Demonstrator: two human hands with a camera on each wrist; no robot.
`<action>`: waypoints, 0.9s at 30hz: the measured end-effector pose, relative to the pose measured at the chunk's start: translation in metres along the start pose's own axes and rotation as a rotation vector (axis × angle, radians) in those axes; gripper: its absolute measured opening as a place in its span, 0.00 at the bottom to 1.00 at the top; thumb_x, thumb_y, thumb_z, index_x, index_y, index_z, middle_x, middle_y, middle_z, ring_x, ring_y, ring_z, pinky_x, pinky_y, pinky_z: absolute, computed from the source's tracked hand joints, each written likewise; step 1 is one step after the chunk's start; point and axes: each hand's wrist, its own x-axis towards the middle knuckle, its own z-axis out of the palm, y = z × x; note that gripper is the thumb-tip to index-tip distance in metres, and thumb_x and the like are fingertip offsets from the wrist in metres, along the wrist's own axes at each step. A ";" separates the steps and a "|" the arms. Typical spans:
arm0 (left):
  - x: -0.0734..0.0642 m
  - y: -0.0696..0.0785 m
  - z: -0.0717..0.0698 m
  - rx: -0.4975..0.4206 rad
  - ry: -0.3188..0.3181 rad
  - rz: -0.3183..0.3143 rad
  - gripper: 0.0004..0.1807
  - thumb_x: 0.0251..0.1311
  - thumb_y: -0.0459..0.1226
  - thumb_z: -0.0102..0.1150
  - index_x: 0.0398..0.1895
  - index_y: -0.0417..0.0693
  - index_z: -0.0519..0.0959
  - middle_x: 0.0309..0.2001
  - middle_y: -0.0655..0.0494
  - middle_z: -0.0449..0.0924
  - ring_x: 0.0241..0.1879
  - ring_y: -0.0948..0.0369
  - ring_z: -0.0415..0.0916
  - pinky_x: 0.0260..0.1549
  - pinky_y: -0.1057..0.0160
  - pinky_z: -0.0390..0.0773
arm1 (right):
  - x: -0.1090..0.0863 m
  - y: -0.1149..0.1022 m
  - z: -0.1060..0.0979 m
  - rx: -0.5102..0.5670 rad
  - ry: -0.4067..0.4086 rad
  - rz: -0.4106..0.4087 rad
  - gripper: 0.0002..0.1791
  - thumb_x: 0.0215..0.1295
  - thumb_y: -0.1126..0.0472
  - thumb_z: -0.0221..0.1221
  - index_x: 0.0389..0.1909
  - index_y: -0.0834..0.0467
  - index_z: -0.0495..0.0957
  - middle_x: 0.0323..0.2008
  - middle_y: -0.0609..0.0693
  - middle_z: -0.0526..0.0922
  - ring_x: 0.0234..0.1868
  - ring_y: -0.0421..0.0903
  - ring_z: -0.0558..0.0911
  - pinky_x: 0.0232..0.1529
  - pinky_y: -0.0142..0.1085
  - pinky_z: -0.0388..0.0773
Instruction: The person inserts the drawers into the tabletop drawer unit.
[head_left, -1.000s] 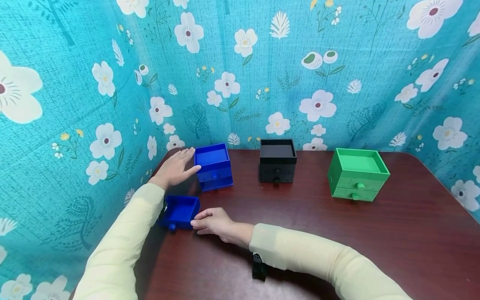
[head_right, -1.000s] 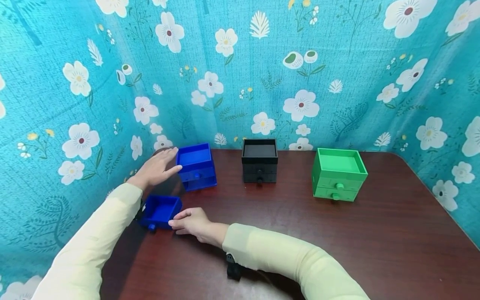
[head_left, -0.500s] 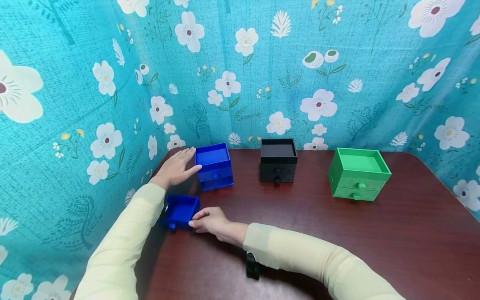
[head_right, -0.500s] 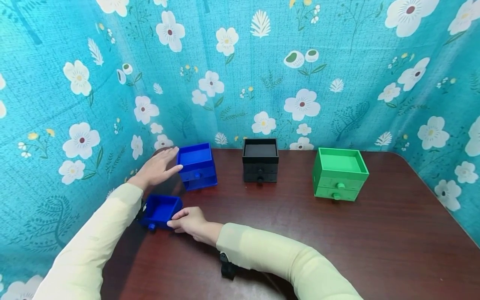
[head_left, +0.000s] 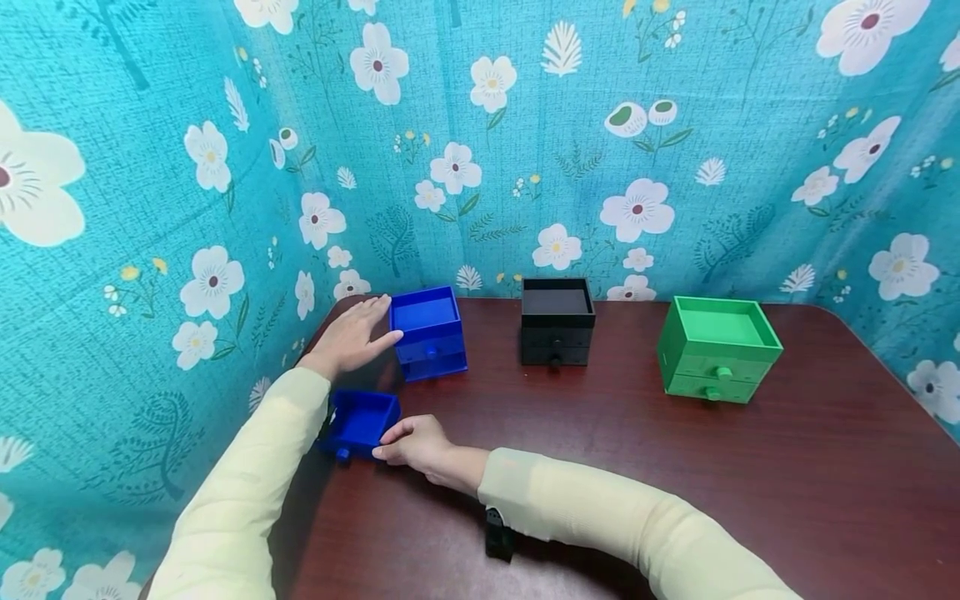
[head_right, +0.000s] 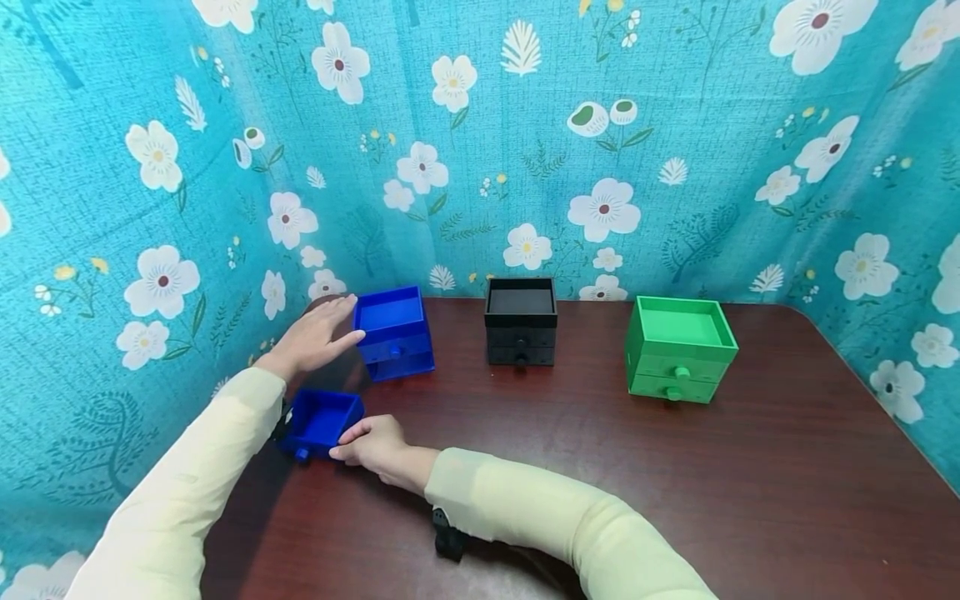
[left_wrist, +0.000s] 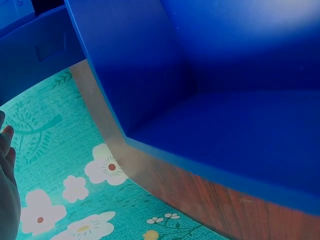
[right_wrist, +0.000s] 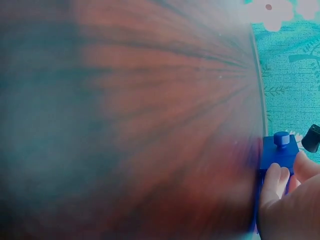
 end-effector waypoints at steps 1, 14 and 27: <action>0.000 0.000 0.000 -0.001 -0.001 -0.002 0.44 0.69 0.60 0.42 0.75 0.37 0.52 0.74 0.41 0.53 0.73 0.47 0.48 0.70 0.50 0.46 | 0.000 0.000 0.001 -0.002 0.004 -0.004 0.06 0.46 0.74 0.71 0.24 0.67 0.82 0.18 0.45 0.77 0.19 0.37 0.74 0.25 0.27 0.76; 0.001 -0.002 0.001 0.002 -0.009 -0.009 0.44 0.69 0.61 0.42 0.76 0.39 0.51 0.74 0.42 0.52 0.73 0.48 0.48 0.70 0.50 0.46 | 0.000 -0.001 0.002 0.059 0.031 -0.031 0.05 0.51 0.77 0.66 0.25 0.68 0.79 0.17 0.46 0.76 0.19 0.38 0.76 0.27 0.30 0.79; 0.001 0.000 0.000 -0.001 -0.007 -0.009 0.44 0.69 0.60 0.43 0.75 0.37 0.52 0.74 0.41 0.52 0.73 0.47 0.48 0.70 0.49 0.46 | 0.017 -0.010 0.007 0.104 0.080 0.044 0.11 0.56 0.67 0.69 0.23 0.62 0.76 0.21 0.50 0.80 0.23 0.41 0.81 0.34 0.38 0.84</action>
